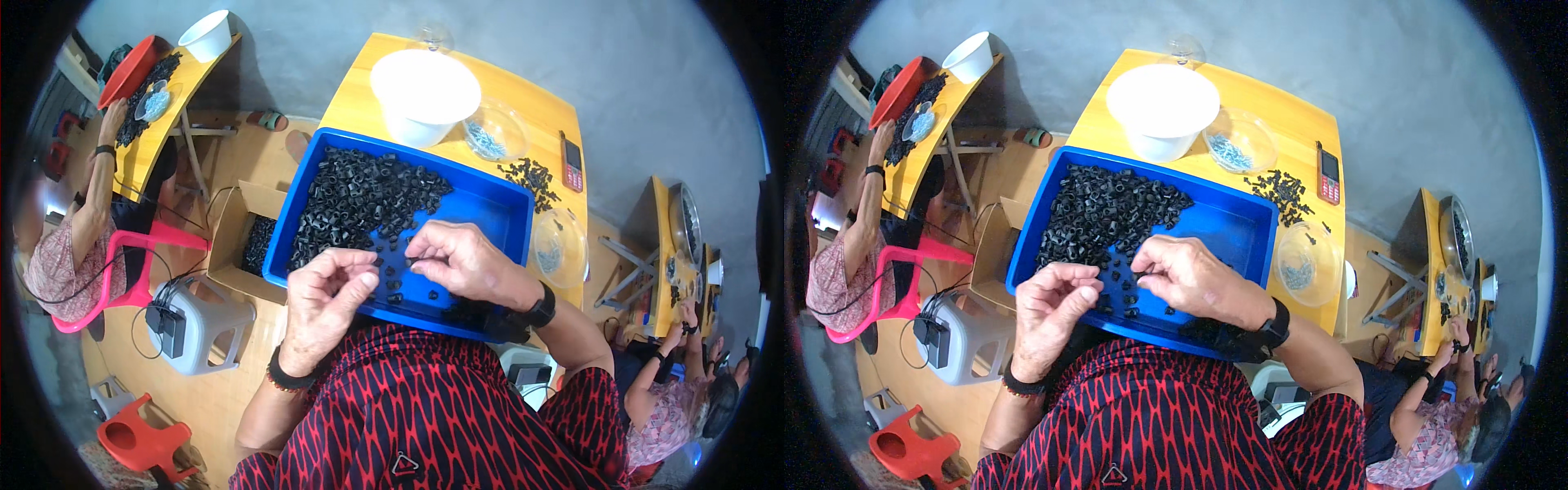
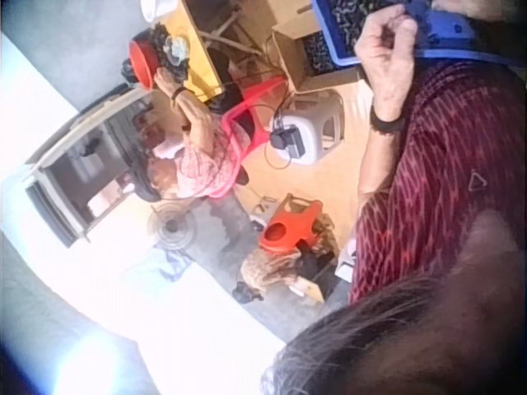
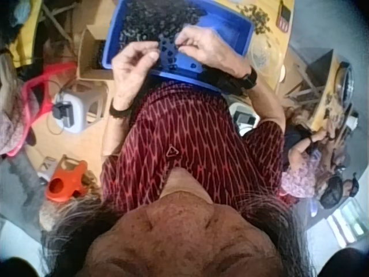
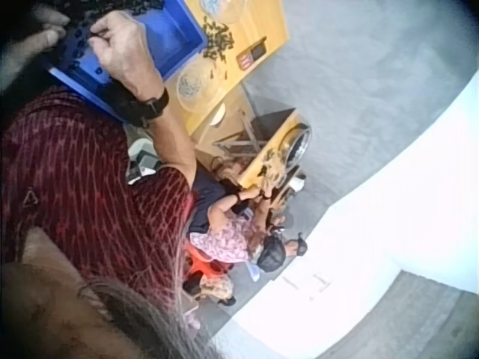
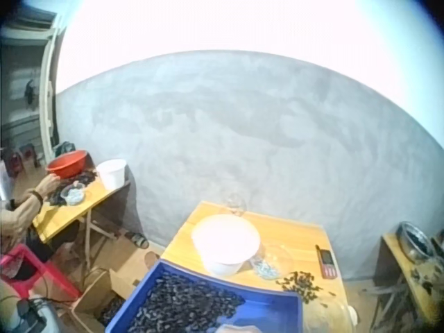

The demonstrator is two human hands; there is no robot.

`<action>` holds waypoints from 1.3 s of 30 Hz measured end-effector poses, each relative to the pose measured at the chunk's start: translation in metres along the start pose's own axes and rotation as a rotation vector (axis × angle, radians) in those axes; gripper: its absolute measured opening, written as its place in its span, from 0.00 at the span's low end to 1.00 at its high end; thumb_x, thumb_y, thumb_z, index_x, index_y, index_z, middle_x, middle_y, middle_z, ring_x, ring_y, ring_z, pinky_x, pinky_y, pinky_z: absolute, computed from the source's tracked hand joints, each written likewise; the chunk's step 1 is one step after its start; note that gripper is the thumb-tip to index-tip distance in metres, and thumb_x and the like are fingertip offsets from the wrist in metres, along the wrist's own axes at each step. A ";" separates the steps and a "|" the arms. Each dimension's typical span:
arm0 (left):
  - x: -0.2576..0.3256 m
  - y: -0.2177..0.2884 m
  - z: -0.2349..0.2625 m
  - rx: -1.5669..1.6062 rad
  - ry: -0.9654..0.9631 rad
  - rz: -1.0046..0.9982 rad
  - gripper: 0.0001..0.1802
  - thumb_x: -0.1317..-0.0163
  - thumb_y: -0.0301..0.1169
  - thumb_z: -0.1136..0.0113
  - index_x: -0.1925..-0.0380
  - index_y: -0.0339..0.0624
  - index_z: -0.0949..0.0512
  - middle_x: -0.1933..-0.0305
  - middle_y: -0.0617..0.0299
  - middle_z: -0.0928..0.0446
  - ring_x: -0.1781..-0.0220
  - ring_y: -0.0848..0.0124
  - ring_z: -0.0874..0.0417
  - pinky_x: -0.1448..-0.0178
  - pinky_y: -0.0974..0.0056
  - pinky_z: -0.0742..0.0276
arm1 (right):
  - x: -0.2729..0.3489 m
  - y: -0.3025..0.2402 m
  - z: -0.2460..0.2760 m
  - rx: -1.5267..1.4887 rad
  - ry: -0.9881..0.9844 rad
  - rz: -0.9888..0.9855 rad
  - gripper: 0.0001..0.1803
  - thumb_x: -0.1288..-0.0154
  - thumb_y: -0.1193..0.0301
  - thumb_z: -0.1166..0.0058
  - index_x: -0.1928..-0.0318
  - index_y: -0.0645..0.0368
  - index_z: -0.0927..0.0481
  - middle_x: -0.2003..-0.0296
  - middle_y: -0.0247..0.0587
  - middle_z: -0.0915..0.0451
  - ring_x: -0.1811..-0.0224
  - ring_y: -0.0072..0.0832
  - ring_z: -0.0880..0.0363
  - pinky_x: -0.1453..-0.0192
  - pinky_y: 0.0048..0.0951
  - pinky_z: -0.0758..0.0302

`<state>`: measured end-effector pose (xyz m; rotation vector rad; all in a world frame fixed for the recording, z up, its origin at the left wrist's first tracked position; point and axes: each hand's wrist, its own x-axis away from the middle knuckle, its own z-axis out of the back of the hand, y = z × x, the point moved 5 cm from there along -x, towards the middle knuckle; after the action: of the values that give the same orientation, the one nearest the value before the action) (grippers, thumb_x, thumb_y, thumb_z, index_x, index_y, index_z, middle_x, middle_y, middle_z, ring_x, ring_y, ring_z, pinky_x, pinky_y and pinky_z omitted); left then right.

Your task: Assembling small black plastic components by inserting small pins into bases.

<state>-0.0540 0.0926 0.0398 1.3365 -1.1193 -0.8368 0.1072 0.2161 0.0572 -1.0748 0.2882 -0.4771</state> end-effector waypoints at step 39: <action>-0.035 -0.036 -0.038 0.361 -0.006 0.214 0.08 0.29 0.30 0.40 0.56 0.36 0.21 0.66 0.59 0.20 0.69 0.74 0.21 0.65 0.70 0.22 | 0.131 0.095 0.128 1.060 0.147 -0.542 0.06 0.42 0.77 0.49 0.67 0.66 0.20 0.63 0.57 0.19 0.59 0.52 0.17 0.54 0.44 0.21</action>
<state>-0.0236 0.1333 0.0036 1.4726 -1.4379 -0.4968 0.3003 0.2854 0.0307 -0.0537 -0.1511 -1.0426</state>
